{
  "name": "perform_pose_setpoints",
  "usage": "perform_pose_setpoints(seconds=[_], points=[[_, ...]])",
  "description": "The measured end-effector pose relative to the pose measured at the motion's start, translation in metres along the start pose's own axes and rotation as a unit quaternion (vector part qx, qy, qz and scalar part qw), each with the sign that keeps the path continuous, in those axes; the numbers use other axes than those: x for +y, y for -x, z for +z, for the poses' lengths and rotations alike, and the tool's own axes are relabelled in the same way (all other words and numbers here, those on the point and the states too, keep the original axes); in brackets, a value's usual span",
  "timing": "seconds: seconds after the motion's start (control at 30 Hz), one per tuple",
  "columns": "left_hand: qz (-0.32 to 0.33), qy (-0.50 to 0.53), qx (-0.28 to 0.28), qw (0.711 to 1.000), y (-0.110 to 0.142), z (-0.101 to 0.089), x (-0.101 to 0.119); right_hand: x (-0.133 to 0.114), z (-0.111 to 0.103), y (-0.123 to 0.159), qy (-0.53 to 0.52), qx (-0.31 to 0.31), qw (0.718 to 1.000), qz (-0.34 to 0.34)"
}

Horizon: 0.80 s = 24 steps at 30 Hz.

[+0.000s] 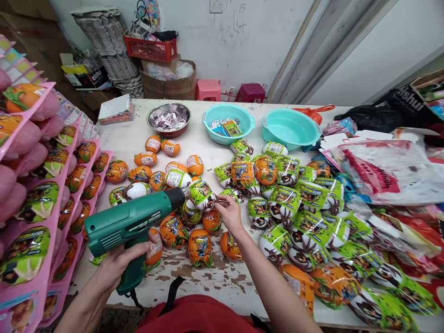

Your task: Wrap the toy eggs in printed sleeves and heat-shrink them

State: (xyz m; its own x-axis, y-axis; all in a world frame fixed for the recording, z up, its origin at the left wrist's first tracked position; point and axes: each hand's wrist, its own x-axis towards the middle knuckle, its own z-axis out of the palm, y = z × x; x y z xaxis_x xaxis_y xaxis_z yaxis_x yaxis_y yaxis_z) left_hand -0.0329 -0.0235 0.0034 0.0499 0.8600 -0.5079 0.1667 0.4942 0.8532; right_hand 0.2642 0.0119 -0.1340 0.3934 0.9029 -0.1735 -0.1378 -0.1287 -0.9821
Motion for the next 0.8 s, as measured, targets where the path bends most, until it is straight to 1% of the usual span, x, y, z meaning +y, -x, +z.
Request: perform_pose_setpoints(seconds=[0.07,0.1,0.2,0.27,0.33,0.4,0.47,0.5,0.53,0.57,0.6,0.63,0.7,0.73,0.8], points=[[-0.019,0.02,0.021,0.999,0.001,0.001,0.0,-0.003,0.001,-0.003,0.029,0.0,0.999,-0.02],[-0.031,0.031,0.022,0.999,0.0,0.002,-0.001,-0.004,0.002,-0.004,0.04,-0.001,0.999,-0.029],[-0.051,0.044,0.0,0.998,-0.004,0.005,-0.001,-0.009,0.003,-0.01,0.066,0.0,0.997,-0.05],[-0.051,0.037,-0.01,0.998,-0.007,0.006,0.0,-0.012,0.001,-0.013,0.103,0.015,0.991,-0.081],[-0.047,0.02,-0.023,0.998,-0.01,0.007,0.001,-0.016,-0.003,-0.017,0.162,0.029,0.978,-0.127],[-0.033,0.002,-0.033,0.999,-0.014,0.01,0.004,-0.021,-0.007,-0.021,0.211,0.024,0.963,-0.165],[-0.026,-0.004,-0.028,0.999,-0.02,0.013,0.01,-0.026,-0.011,-0.025,0.225,0.004,0.958,-0.177],[-0.027,-0.003,-0.02,0.999,-0.024,0.015,0.014,-0.028,-0.013,-0.028,0.216,-0.005,0.962,-0.167],[-0.026,0.001,-0.008,1.0,-0.029,0.016,0.018,-0.028,-0.015,-0.03,0.193,-0.016,0.971,-0.141],[-0.023,0.006,0.007,1.0,-0.033,0.017,0.021,-0.028,-0.017,-0.031,0.158,-0.028,0.982,-0.096],[-0.019,0.007,0.02,1.0,-0.038,0.016,0.023,-0.028,-0.018,-0.033,0.11,-0.04,0.993,-0.036],[-0.016,0.003,0.029,0.999,-0.041,0.015,0.024,-0.026,-0.02,-0.034,0.053,-0.051,0.997,0.031],[-0.02,-0.011,0.027,0.999,-0.044,0.011,0.022,-0.021,-0.022,-0.034,-0.054,-0.061,0.986,0.146],[-0.03,-0.017,0.013,0.999,-0.043,0.009,0.02,-0.018,-0.022,-0.035,-0.095,-0.057,0.977,0.18],[-0.051,-0.023,-0.034,0.998,-0.039,0.008,0.015,-0.012,-0.019,-0.037,-0.146,-0.032,0.967,0.208]])
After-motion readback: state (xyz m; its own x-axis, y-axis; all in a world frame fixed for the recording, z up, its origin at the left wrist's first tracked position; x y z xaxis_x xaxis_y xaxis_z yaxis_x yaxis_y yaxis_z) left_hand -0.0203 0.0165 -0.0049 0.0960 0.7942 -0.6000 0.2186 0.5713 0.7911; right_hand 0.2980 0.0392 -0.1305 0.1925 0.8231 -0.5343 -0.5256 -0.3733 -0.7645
